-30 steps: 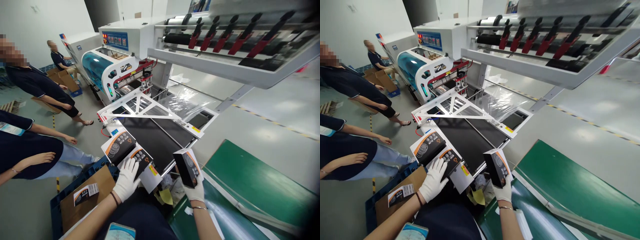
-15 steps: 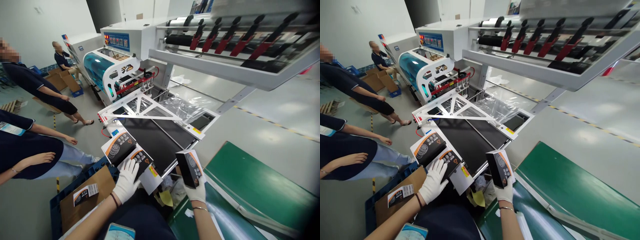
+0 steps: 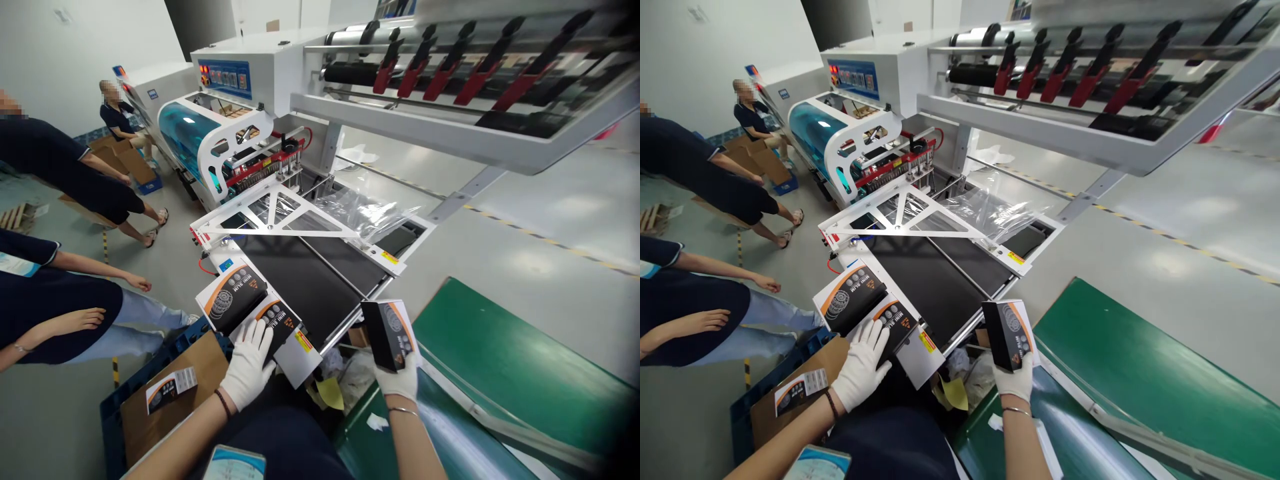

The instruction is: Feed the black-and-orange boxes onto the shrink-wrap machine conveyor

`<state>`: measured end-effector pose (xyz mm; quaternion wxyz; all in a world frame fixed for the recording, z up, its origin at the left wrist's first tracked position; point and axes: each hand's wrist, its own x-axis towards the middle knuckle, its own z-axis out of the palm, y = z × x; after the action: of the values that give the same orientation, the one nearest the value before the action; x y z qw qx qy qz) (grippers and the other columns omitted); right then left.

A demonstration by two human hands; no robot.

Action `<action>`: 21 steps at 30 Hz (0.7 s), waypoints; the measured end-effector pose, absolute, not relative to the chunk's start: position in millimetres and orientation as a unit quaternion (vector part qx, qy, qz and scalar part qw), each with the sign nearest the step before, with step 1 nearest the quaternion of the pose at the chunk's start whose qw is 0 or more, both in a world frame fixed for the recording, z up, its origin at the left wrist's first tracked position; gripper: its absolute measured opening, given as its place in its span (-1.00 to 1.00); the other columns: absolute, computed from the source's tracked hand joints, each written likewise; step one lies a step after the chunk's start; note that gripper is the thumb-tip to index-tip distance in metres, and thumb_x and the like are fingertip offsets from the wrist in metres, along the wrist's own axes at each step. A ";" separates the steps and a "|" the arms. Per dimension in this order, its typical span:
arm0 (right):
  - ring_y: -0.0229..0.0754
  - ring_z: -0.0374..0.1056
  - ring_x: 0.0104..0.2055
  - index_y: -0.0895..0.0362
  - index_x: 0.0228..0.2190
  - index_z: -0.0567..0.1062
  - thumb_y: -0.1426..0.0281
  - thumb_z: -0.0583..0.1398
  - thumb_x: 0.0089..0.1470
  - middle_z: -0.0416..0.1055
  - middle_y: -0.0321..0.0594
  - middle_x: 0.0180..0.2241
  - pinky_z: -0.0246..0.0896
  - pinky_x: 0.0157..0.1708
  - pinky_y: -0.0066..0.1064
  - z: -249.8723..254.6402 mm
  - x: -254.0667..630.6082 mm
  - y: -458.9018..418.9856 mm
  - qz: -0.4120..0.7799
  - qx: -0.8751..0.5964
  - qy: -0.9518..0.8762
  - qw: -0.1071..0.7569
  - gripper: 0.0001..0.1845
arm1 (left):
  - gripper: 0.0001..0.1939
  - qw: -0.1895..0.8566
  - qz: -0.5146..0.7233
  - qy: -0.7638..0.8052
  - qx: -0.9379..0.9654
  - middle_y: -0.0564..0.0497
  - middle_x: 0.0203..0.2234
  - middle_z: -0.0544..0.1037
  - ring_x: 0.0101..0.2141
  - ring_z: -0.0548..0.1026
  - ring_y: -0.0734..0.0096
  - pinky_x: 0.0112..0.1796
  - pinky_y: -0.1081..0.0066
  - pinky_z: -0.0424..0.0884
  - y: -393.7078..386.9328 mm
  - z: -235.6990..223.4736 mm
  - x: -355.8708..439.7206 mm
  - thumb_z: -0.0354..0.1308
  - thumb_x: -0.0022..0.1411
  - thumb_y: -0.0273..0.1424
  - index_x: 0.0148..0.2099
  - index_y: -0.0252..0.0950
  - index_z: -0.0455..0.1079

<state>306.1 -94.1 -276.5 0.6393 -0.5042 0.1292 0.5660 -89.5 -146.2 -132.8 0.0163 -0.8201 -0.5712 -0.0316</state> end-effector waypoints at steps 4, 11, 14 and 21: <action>-0.22 0.39 0.23 -0.04 -0.04 0.56 0.06 0.07 0.31 0.53 -0.34 0.11 0.32 0.23 -0.16 -298.8 325.7 -87.2 0.532 -0.514 0.147 0.657 -0.60 | -0.22 0.002 -0.026 -0.576 -0.817 -0.39 0.36 0.23 0.34 0.20 -0.31 0.27 -0.15 0.21 -146.8 -131.7 -89.0 0.26 0.17 -0.33 0.41 -0.39 0.21; -0.24 0.43 0.19 -0.05 -0.01 0.52 0.15 0.07 0.33 0.48 -0.36 0.17 0.37 0.17 -0.09 -314.5 360.9 -57.6 0.512 -0.526 0.124 0.667 -0.67 | -0.23 0.037 -0.035 -0.573 -0.818 -0.35 0.36 0.24 0.32 0.24 -0.27 0.26 -0.13 0.22 -148.1 -129.2 -87.6 0.26 0.16 -0.34 0.39 -0.36 0.22; -0.19 0.40 0.23 0.02 0.00 0.53 0.15 0.10 0.32 0.45 -0.23 0.20 0.34 0.19 -0.08 -310.5 364.8 -35.6 0.517 -0.521 0.115 0.669 -0.64 | -0.23 0.055 -0.033 -0.569 -0.820 -0.34 0.34 0.27 0.30 0.27 -0.26 0.23 -0.11 0.27 -147.5 -126.2 -86.4 0.27 0.15 -0.32 0.38 -0.36 0.23; -0.17 0.48 0.13 0.06 0.00 0.51 0.21 0.15 0.30 0.47 -0.19 0.17 0.34 0.18 -0.02 -309.8 368.0 13.5 0.473 -0.536 0.135 0.686 -0.68 | -0.25 0.071 -0.025 -0.567 -0.820 -0.34 0.33 0.29 0.28 0.28 -0.25 0.21 -0.09 0.29 -147.1 -126.3 -85.5 0.27 0.15 -0.31 0.36 -0.34 0.24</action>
<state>368.0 13.5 -309.8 0.6863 -0.5356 0.1345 0.4732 -85.5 -147.1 -126.3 0.0707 -0.8204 -0.5669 -0.0252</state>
